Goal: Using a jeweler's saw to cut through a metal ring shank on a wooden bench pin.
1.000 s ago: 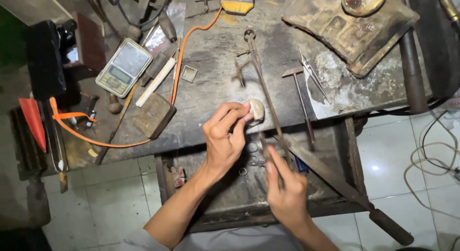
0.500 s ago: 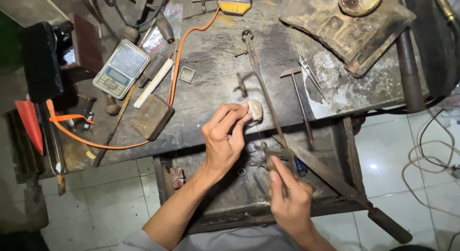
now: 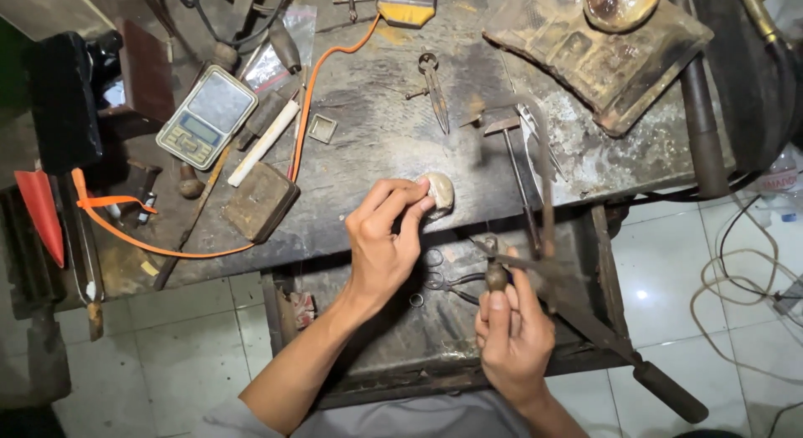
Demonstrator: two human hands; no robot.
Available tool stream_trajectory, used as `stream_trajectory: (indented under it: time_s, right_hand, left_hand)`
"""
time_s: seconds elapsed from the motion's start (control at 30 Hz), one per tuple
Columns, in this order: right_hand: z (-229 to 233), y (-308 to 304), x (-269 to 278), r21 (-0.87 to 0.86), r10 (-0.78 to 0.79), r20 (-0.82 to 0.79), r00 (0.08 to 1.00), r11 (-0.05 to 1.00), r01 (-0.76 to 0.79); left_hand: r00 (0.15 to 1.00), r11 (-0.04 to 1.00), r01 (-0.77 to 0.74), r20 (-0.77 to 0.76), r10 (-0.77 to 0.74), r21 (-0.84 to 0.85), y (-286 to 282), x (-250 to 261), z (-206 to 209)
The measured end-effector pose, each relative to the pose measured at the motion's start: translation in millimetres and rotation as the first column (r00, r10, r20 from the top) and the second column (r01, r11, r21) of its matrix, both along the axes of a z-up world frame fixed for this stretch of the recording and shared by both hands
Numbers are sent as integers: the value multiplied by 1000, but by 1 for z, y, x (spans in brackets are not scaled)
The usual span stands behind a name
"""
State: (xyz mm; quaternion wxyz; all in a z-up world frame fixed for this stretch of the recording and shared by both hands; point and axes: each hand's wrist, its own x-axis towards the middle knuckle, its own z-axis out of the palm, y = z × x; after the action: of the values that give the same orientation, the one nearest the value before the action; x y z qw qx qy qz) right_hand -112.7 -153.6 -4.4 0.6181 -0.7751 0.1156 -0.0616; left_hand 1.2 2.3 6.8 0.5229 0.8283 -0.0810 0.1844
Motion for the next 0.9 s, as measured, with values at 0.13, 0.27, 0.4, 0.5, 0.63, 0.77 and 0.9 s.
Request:
stream_trajectory:
  time_s: [0.13,0.27,0.4,0.5,0.63,0.77,0.9]
  right_hand:
    - [-5,-7,6,50,55,61,997,997,-58]
    - [-2,-8,12,119,74,49,996,990,-80]
    - [-6,-7,13,140,51,83,995,988,-63]
    - [-8,-9,12,113,31,106,994,993,-43]
    - [-9,-11,15,88,51,145,988,994,-64]
    - [-7,-13,15,12,54,134,989,998,-56]
    - [-25,-19,8,-78,81,210,974,995,-66]
  left_hand:
    - [999,999,2,-45,-3,-37,2,-2,5]
    - [968,971,-44,-249,-17,-237,4,-3,2]
    - [928,850,-87,-352,-120,-519,6,-6,-5]
    - [931,836,-70,-335,-141,-545,8,-8,0]
    - [940,843,-59,-314,-133,-534,10,-9,8]
    - [951,871,-41,-288,-117,-490,9,-11,11]
    - [962,899,-34,-257,-89,-436,10,-10,17]
